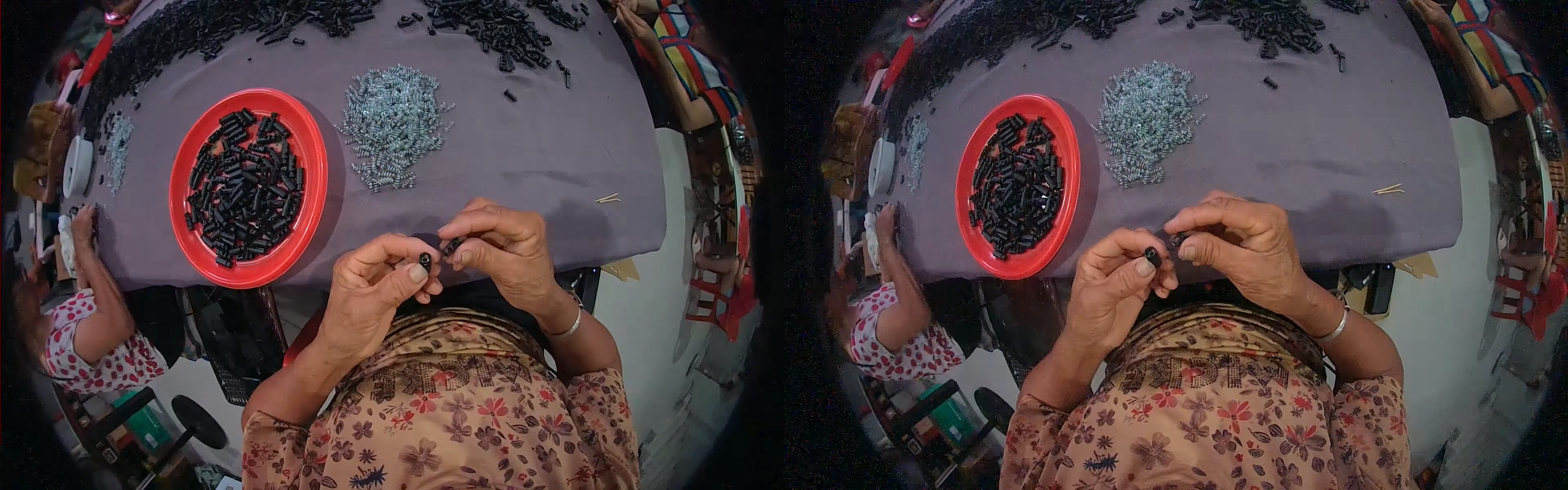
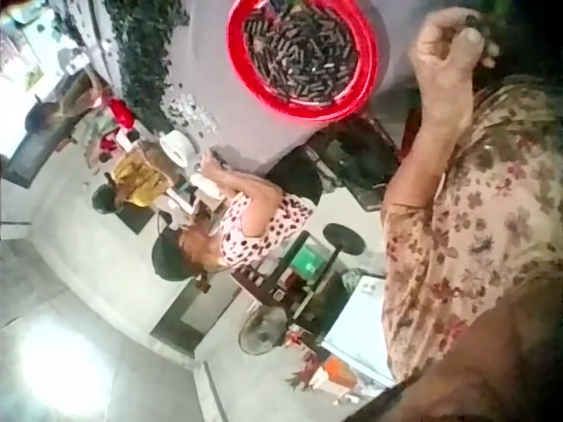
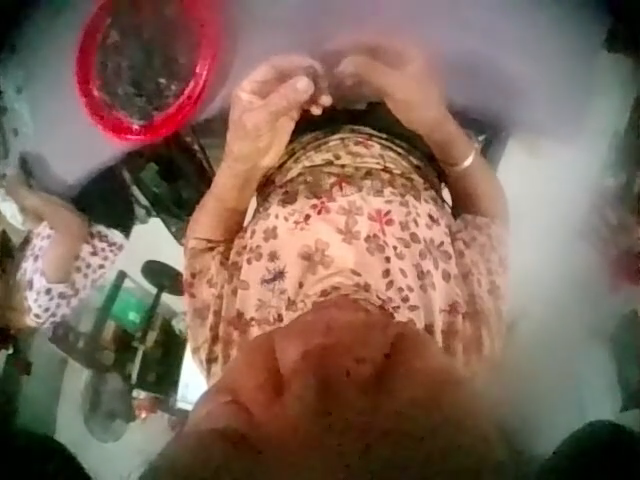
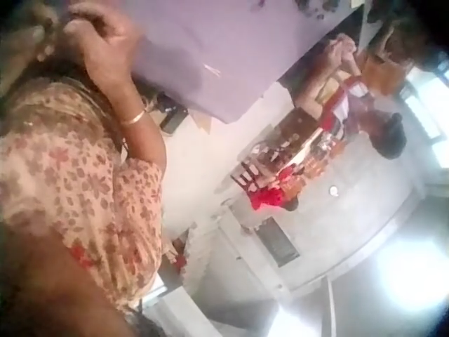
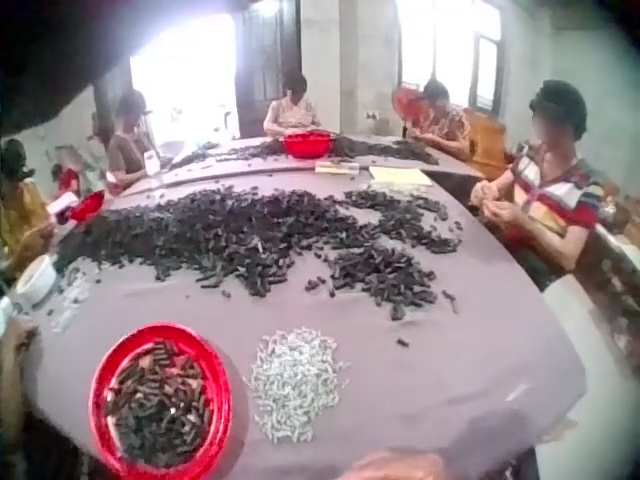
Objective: Manually assembling small black connectors by inserting translucent components.
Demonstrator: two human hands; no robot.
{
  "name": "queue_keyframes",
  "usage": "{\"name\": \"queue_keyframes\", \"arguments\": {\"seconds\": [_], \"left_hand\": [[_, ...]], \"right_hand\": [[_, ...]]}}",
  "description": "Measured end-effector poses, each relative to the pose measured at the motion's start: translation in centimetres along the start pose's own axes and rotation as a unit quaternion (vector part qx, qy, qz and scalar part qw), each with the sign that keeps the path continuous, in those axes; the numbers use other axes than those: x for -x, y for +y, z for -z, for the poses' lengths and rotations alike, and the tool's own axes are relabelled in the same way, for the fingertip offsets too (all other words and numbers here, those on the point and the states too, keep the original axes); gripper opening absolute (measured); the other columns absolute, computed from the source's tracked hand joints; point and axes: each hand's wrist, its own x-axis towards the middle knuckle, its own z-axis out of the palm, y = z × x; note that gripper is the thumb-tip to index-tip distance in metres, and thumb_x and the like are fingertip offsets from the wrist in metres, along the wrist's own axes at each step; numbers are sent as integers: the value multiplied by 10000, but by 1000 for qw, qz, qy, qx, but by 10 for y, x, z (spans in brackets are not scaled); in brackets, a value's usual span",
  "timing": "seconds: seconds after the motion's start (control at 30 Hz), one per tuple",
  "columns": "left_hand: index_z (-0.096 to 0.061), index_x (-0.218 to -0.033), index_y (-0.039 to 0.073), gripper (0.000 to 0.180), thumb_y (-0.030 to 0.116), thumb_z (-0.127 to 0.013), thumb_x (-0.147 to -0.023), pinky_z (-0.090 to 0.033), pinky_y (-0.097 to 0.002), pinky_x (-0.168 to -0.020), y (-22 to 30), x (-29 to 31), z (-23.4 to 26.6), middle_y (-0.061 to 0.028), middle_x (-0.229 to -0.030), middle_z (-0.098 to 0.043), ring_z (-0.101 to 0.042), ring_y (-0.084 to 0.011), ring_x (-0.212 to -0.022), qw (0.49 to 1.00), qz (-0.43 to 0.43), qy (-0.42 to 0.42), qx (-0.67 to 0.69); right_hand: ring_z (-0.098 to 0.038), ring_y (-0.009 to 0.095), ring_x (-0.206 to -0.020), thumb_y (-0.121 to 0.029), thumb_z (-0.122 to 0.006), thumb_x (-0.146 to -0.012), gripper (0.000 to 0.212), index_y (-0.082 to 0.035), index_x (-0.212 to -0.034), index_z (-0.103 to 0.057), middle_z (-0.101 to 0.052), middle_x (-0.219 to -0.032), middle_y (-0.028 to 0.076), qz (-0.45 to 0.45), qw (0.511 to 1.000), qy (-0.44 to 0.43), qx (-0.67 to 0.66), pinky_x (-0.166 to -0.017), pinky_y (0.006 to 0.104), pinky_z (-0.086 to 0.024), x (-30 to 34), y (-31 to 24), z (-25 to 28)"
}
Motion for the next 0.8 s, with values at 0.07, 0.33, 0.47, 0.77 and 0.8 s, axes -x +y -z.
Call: {"name": "queue_keyframes", "arguments": {"seconds": [0.07, 0.33, 0.47, 0.77, 0.8], "left_hand": [[-610, -1014, -13, 163, 65, -609, -871, -478, -230, -661, 1, 0, -1, -65, -892, -618, -604, -118, -760, 1000, -3, 1, -14], [-632, -1001, -6, 152, 46, -622, -859, -488, -214, -629, -2, 1, -3, -47, -801, -625, -603, -104, -697, 999, 7, 20, -35], [-636, -995, -8, 150, 33, -629, -851, -491, -212, -622, -1, 2, -4, -44, -795, -624, -600, -98, -690, 998, 16, 31, -44], [-637, -982, -30, 140, 8, -621, -849, -493, -210, -626, -2, 2, -5, -40, -827, -580, -591, -99, -684, 999, 7, 17, -49], [-637, -982, -30, 140, 8, -621, -849, -493, -210, -626, -1, 2, -5, -40, -827, -580, -591, -99, -684, 999, 8, 17, -49]], "right_hand": [[-571, 81, -806, -19, -669, -807, 173, 17, -976, -663, -600, -887, 39, 54, 997, -7, 50, -684, 200, -469, -1, 0, 0], [-610, 176, -765, -29, -701, -747, 202, -13, -947, -676, -663, -836, 83, 162, 956, -16, 245, -652, 261, -488, -3, -19, 2], [-623, 217, -773, -26, -705, -725, 208, -22, -931, -677, -672, -841, 94, 219, 925, -38, 308, -651, 297, -504, -7, -24, 3], [-582, 194, -665, -24, -730, -681, 235, -23, -913, -691, -631, -734, 70, 237, 902, -24, 361, -564, 283, -464, -5, -21, -4], [-582, 194, -665, -24, -730, -681, 235, -23, -913, -691, -631, -734, 70, 236, 902, -24, 361, -564, 283, -464, -4, -22, -4]]}}
